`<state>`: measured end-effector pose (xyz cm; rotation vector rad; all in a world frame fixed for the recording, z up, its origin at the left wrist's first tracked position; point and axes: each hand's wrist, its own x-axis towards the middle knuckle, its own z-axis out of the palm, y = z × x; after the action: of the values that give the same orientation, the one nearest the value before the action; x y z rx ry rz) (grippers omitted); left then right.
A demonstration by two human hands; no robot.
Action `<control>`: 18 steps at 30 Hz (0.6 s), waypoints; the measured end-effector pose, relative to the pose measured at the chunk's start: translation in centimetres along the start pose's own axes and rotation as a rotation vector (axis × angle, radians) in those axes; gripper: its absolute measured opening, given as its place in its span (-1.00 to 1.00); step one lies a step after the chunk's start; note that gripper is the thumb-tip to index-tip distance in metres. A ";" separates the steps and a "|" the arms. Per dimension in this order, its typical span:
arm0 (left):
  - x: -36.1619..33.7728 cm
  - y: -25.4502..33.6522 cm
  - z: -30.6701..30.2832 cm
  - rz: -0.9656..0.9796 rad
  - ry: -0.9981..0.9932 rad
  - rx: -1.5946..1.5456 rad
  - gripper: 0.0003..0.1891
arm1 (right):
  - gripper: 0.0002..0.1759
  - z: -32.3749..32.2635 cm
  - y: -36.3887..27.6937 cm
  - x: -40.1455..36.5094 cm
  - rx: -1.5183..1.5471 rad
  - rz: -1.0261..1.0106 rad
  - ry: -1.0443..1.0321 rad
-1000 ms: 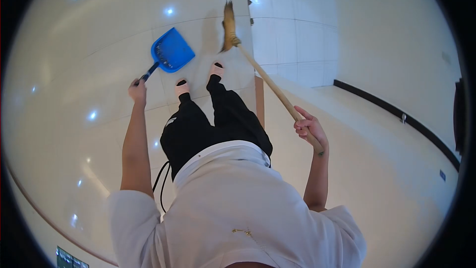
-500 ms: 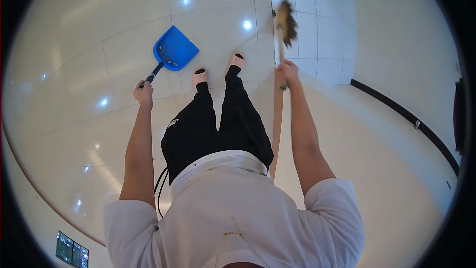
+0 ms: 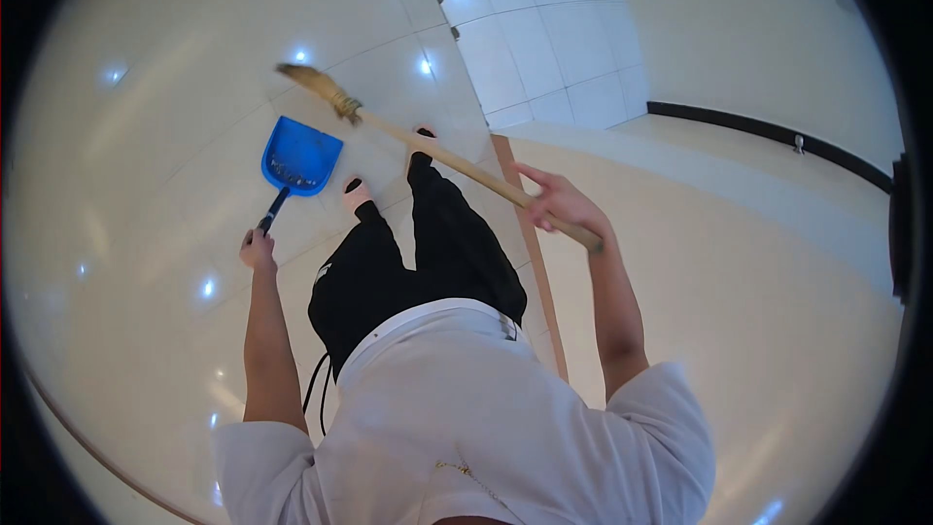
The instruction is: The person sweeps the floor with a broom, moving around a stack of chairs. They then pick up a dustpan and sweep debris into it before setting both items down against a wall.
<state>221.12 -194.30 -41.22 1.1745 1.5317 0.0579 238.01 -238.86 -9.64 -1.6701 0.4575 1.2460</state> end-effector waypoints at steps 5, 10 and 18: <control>-2.4 1.5 -0.9 0.013 -0.076 0.012 -0.63 | -0.22 -3.5 1.6 -8.5 0.216 0.074 0.332; -5.3 3.9 0.0 -0.015 -0.040 -0.019 -0.64 | -0.26 -9.7 3.7 -3.5 0.298 -0.008 0.764; -9.6 12.0 8.2 -0.044 0.025 0.063 -0.65 | -0.97 -31.1 2.6 19.0 0.603 0.039 0.898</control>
<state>233.47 -199.28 -30.03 1.1933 1.5906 -0.0056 259.96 -262.16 -27.28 -1.5914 1.2629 0.2407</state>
